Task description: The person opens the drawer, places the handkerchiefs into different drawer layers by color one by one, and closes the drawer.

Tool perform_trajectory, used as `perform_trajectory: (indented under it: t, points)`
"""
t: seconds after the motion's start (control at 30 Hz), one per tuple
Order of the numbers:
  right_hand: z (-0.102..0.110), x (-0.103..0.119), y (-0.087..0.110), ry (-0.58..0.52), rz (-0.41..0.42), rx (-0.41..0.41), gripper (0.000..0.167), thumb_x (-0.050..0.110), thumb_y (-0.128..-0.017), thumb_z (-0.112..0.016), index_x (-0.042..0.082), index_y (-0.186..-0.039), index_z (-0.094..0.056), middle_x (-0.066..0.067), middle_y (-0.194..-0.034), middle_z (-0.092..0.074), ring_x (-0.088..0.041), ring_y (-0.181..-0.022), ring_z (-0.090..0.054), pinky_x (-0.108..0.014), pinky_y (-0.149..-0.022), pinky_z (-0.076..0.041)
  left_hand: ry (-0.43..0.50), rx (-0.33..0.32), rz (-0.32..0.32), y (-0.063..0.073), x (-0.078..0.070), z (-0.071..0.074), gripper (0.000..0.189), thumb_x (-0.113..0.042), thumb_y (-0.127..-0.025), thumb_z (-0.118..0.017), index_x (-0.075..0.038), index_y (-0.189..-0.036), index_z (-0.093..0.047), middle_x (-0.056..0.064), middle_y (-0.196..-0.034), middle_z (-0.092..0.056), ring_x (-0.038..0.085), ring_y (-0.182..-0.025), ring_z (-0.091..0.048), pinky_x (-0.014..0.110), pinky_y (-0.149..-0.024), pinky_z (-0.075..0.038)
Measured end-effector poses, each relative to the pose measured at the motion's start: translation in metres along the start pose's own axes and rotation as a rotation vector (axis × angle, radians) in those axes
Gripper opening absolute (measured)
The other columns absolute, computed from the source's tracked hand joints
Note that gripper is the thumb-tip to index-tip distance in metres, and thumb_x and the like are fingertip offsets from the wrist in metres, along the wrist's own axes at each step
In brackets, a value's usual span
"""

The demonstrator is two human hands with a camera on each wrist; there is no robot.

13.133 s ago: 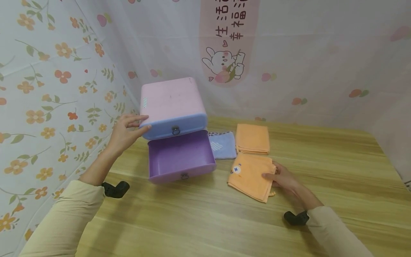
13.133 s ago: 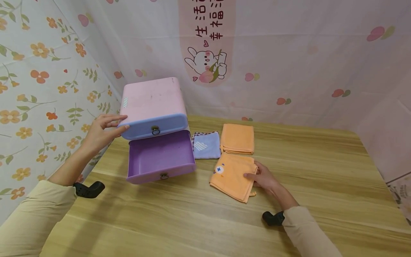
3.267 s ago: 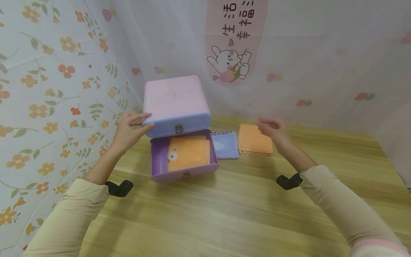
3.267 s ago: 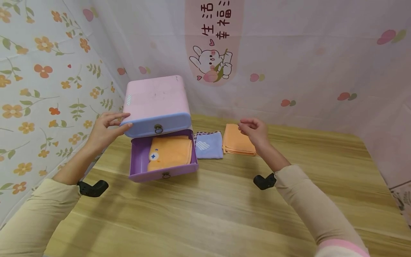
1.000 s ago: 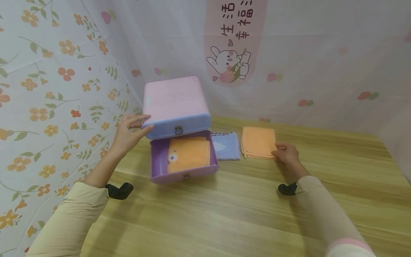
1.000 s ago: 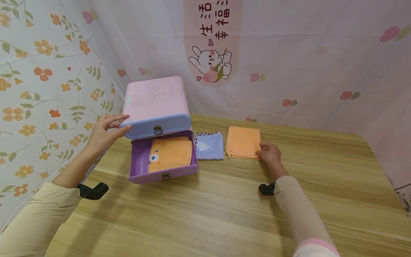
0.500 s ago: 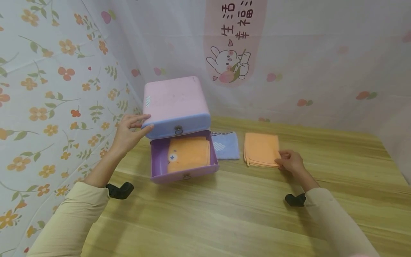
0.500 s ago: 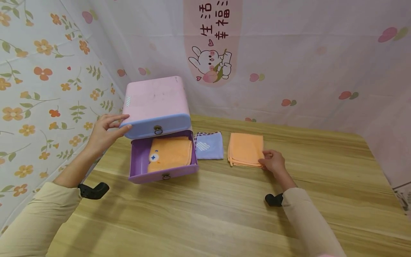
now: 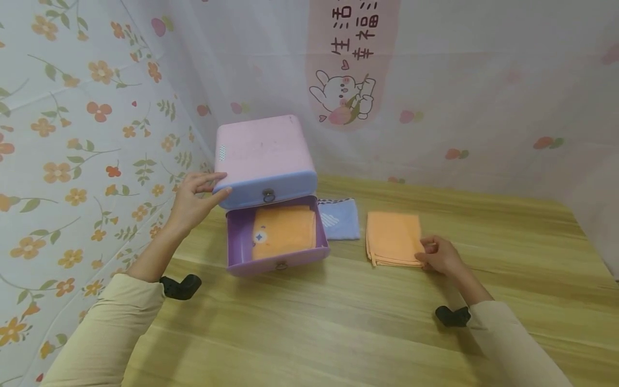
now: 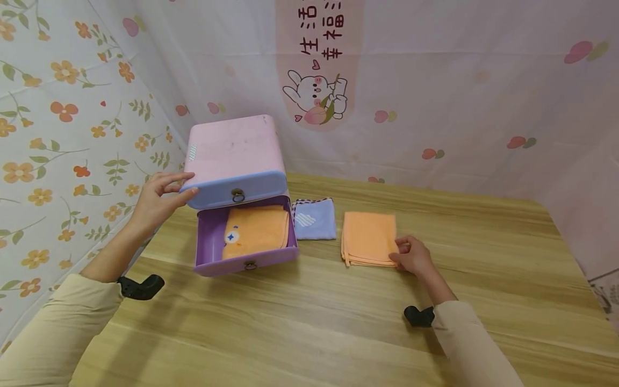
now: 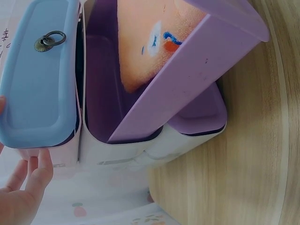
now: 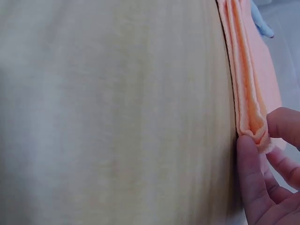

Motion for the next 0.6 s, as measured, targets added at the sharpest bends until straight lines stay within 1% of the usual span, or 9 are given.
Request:
perform_trajectory:
  t: [0.13,0.33,0.6]
  points:
    - [-0.003,-0.003,0.008,0.055,0.029,-0.016,0.048,0.008,-0.083,-0.06,-0.013,-0.119,-0.038,-0.017,-0.091,-0.046,-0.014,-0.066,-0.056,-0.026,-0.059,-0.051,-0.004,0.0,-0.001,0.0,0.0,0.0,0.043,-0.021,-0.084,-0.062,-0.004,-0.122,-0.053,0.017,-0.122,-0.036,0.033,-0.102,-0.044,0.032,-0.068,-0.042]
    - [-0.008,-0.006,0.019,0.127,0.091,-0.049,0.044,0.009,-0.083,-0.06,-0.013,-0.116,-0.041,-0.018,-0.088,-0.052,-0.017,-0.062,-0.057,-0.027,-0.054,-0.049,-0.003,0.006,-0.004,0.0,-0.001,-0.001,0.041,-0.017,-0.084,-0.061,-0.001,-0.121,-0.053,0.019,-0.123,-0.036,0.034,-0.101,-0.045,0.03,-0.067,-0.042]
    - [-0.014,-0.006,0.029,0.121,0.115,-0.048,0.044,0.008,-0.082,-0.062,-0.013,-0.115,-0.042,-0.017,-0.087,-0.054,-0.017,-0.062,-0.057,-0.027,-0.055,-0.05,-0.005,0.003,-0.016,0.001,0.0,0.0,0.042,-0.021,-0.085,-0.061,-0.004,-0.122,-0.053,0.017,-0.125,-0.036,0.034,-0.102,-0.044,0.033,-0.068,-0.042]
Point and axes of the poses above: each hand's wrist, its own y-axis away from the middle knuckle, its own z-axis out of the back of the hand, x = y × z, the point moved 1 cm from there along -y, towards the middle knuckle
